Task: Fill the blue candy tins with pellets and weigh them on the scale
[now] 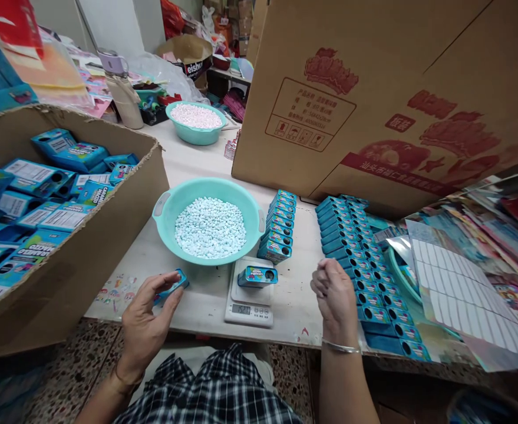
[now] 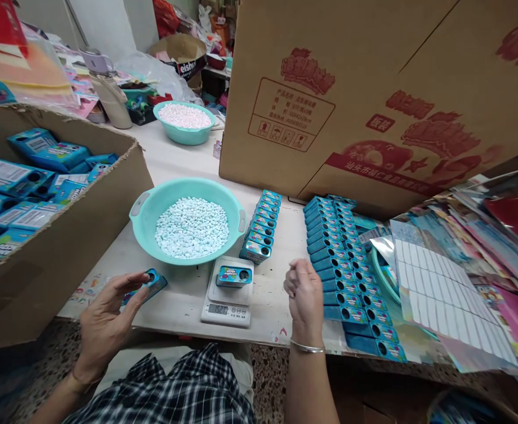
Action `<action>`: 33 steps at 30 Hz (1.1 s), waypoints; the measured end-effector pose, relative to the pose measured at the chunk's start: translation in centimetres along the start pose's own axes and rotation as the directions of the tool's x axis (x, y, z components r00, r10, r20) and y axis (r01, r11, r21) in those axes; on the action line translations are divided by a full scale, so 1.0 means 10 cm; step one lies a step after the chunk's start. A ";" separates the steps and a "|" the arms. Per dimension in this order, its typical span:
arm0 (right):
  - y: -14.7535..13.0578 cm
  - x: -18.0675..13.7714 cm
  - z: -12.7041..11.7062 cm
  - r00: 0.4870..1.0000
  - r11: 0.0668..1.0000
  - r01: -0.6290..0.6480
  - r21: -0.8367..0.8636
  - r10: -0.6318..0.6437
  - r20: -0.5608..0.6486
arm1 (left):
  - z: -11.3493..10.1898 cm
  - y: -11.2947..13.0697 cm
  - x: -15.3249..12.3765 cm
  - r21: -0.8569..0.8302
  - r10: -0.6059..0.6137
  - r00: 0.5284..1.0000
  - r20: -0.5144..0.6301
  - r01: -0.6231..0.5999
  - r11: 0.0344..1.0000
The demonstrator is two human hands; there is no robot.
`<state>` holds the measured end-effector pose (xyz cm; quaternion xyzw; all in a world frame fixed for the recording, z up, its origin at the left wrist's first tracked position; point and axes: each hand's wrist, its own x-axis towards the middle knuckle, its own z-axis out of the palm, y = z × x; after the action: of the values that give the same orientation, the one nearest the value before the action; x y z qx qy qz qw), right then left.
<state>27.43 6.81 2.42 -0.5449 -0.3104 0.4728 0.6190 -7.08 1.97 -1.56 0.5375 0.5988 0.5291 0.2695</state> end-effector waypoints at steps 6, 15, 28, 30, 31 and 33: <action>0.06 0.00 -0.26 0.981 0.939 -0.171 0.299 0.191 -0.039 | 0.02 0.02 0.03 -0.006 -0.020 1.000 0.018 0.021 1.000; 0.09 -0.08 -0.06 0.976 0.973 -0.195 0.123 0.179 0.127 | 0.06 0.02 0.04 0.006 0.011 0.999 0.039 -0.011 1.000; 0.00 -0.14 0.43 0.954 0.661 0.251 -0.707 -0.043 0.298 | 0.03 0.00 -0.06 0.018 -0.046 0.995 0.090 0.045 0.999; -0.09 -0.09 0.28 0.972 0.758 0.226 -0.612 -0.133 0.194 | 0.00 0.01 -0.05 0.006 -0.024 0.997 0.072 0.023 1.000; -0.15 -0.08 0.19 0.975 0.817 0.220 -0.533 -0.184 0.121 | -0.01 0.02 -0.03 0.003 -0.012 0.998 0.057 0.012 1.000; -0.27 -0.07 -0.01 0.970 0.921 0.224 -0.319 -0.242 -0.020 | -0.03 0.04 0.00 0.006 0.002 0.999 0.035 -0.002 1.000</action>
<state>27.98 6.25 5.05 -0.6094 -0.4261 0.3241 0.5848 -7.22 1.81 -1.12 0.5481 0.5950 0.5180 0.2779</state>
